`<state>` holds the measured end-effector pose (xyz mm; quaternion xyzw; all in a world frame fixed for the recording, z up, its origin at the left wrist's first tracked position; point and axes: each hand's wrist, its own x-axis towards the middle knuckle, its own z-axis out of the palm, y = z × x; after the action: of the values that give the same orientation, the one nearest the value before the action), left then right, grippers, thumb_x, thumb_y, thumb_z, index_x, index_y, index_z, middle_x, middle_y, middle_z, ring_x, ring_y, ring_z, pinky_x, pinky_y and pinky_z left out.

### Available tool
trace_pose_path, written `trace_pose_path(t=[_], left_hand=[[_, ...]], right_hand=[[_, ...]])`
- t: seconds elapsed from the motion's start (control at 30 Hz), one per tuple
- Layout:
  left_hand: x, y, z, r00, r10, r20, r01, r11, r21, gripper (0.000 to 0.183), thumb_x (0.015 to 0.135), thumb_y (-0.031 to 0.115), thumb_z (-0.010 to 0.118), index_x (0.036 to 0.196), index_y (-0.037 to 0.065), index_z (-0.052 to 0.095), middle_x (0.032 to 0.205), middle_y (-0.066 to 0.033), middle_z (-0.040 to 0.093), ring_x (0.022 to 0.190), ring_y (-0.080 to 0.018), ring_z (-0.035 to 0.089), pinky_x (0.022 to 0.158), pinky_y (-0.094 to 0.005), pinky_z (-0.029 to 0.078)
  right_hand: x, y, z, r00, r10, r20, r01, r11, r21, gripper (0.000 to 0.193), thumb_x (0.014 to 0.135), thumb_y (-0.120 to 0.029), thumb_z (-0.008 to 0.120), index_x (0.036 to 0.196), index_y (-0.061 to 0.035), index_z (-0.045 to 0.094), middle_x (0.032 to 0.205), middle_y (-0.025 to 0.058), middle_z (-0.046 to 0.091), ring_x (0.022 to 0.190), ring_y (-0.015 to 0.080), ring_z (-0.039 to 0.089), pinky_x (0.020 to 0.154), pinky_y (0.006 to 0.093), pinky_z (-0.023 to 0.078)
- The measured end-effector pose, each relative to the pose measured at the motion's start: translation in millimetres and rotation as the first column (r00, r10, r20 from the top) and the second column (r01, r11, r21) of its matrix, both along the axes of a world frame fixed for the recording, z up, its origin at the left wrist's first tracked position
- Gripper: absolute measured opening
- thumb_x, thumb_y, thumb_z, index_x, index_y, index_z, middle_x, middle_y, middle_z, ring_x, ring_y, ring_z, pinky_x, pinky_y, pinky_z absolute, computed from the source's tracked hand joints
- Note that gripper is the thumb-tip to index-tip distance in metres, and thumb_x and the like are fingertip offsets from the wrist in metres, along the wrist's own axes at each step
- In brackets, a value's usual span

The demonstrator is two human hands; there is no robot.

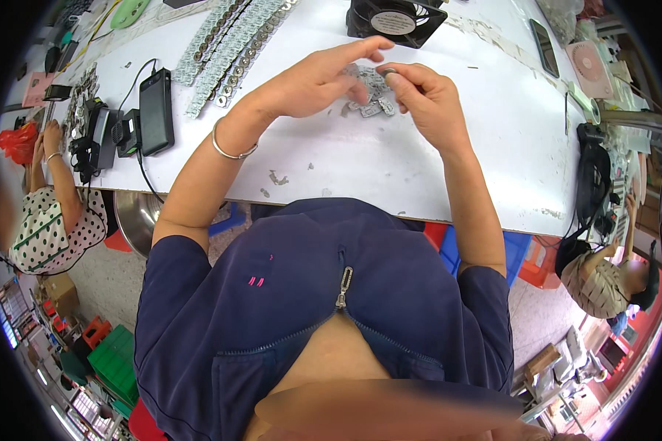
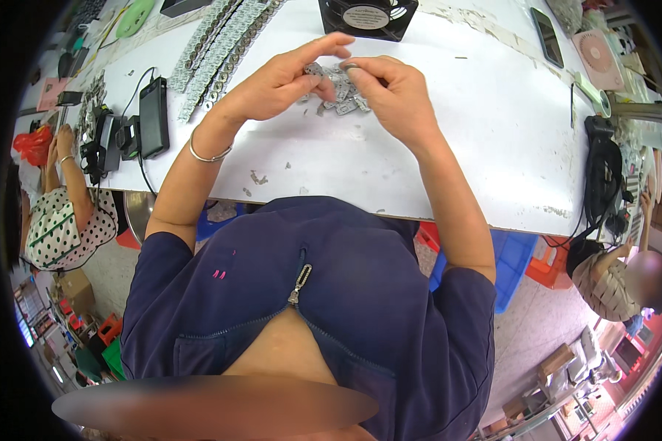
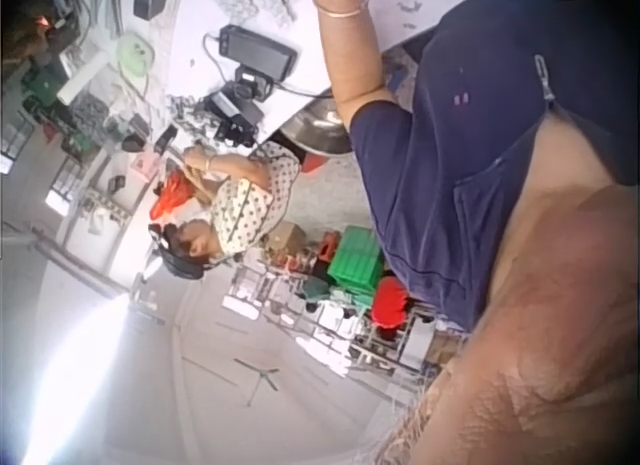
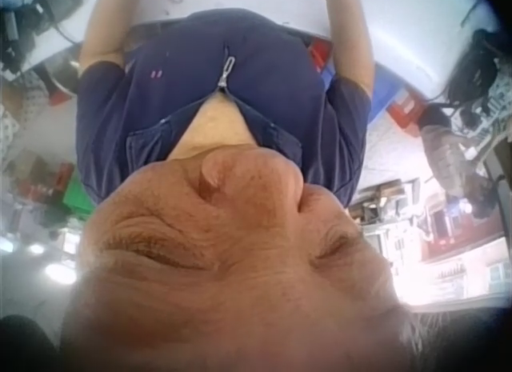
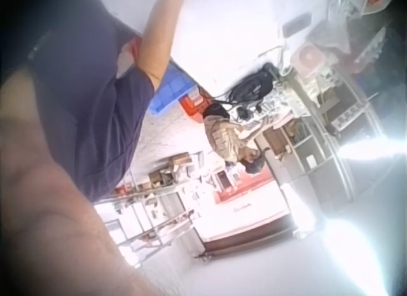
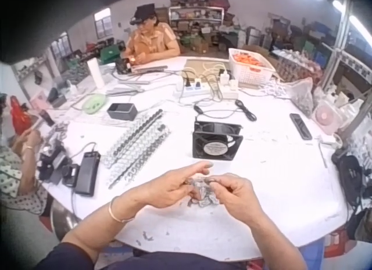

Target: Assembling small metal components by hand at a workstation.

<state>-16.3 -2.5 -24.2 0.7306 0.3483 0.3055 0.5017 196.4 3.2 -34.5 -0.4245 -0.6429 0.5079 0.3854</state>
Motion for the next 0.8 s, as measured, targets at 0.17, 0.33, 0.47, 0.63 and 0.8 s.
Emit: trace_pose_path(t=[0.17, 0.33, 0.47, 0.63, 0.8], left_hand=[[-7.3, 3.4, 2.3, 0.991, -0.043, 0.127, 0.052, 0.997, -0.061, 0.065, 0.089, -0.004, 0.044, 0.149, 0.011, 0.022, 0.142, -0.0168, 0.041, 0.091, -0.0198, 0.066, 0.085, -0.0315, 0.055], [-8.1, 4.4, 9.7, 0.97, -0.121, 0.21, 0.151, 0.98, -0.133, 0.067, 0.089, -0.002, 0.047, 0.149, 0.011, 0.02, 0.143, -0.0176, 0.039, 0.092, -0.0214, 0.066, 0.082, -0.0317, 0.056], [-6.5, 4.8, 13.6, 0.974, -0.121, 0.191, 0.15, 0.978, -0.144, 0.068, 0.089, -0.002, 0.047, 0.15, 0.011, 0.019, 0.144, -0.0177, 0.038, 0.091, -0.0224, 0.067, 0.08, -0.0314, 0.057], [-2.9, 5.3, 15.9, 0.969, -0.167, 0.181, 0.199, 0.963, -0.181, 0.068, 0.09, 0.0, 0.048, 0.15, 0.011, 0.018, 0.145, -0.018, 0.036, 0.09, -0.0232, 0.067, 0.078, -0.0307, 0.057], [-2.8, 5.5, 19.2, 0.961, -0.159, 0.228, 0.203, 0.962, -0.184, 0.071, 0.088, -0.002, 0.047, 0.15, 0.012, 0.016, 0.144, -0.0189, 0.036, 0.09, -0.0236, 0.067, 0.078, -0.0306, 0.057]], right_hand=[[-11.0, 4.4, 5.2, 0.983, 0.152, -0.106, -0.166, 0.975, -0.149, 0.021, 0.088, -0.013, 0.062, 0.102, 0.0, 0.07, 0.08, 0.0016, 0.063, 0.065, 0.0055, 0.052, 0.055, 0.0208, 0.041], [-16.2, 5.0, 9.0, 0.986, 0.137, -0.095, -0.144, 0.986, -0.078, 0.021, 0.09, -0.015, 0.064, 0.104, -0.0014, 0.07, 0.075, 0.0002, 0.061, 0.06, 0.0064, 0.049, 0.053, 0.0211, 0.041], [-16.1, 6.5, 7.7, 0.987, 0.138, -0.085, -0.144, 0.987, -0.069, 0.023, 0.088, -0.014, 0.063, 0.103, 0.001, 0.069, 0.073, 0.0, 0.062, 0.06, 0.0055, 0.052, 0.054, 0.0204, 0.042], [-13.1, 8.1, 13.3, 0.992, 0.11, -0.063, -0.117, 0.985, -0.13, 0.022, 0.089, -0.015, 0.064, 0.103, -0.0001, 0.07, 0.071, -0.0003, 0.06, 0.059, 0.0056, 0.049, 0.053, 0.0203, 0.041], [-9.3, 11.1, 9.4, 0.984, 0.15, -0.097, -0.163, 0.976, -0.145, 0.023, 0.089, -0.018, 0.064, 0.103, -0.0011, 0.07, 0.067, -0.0015, 0.058, 0.057, 0.0049, 0.049, 0.052, 0.0205, 0.041]])
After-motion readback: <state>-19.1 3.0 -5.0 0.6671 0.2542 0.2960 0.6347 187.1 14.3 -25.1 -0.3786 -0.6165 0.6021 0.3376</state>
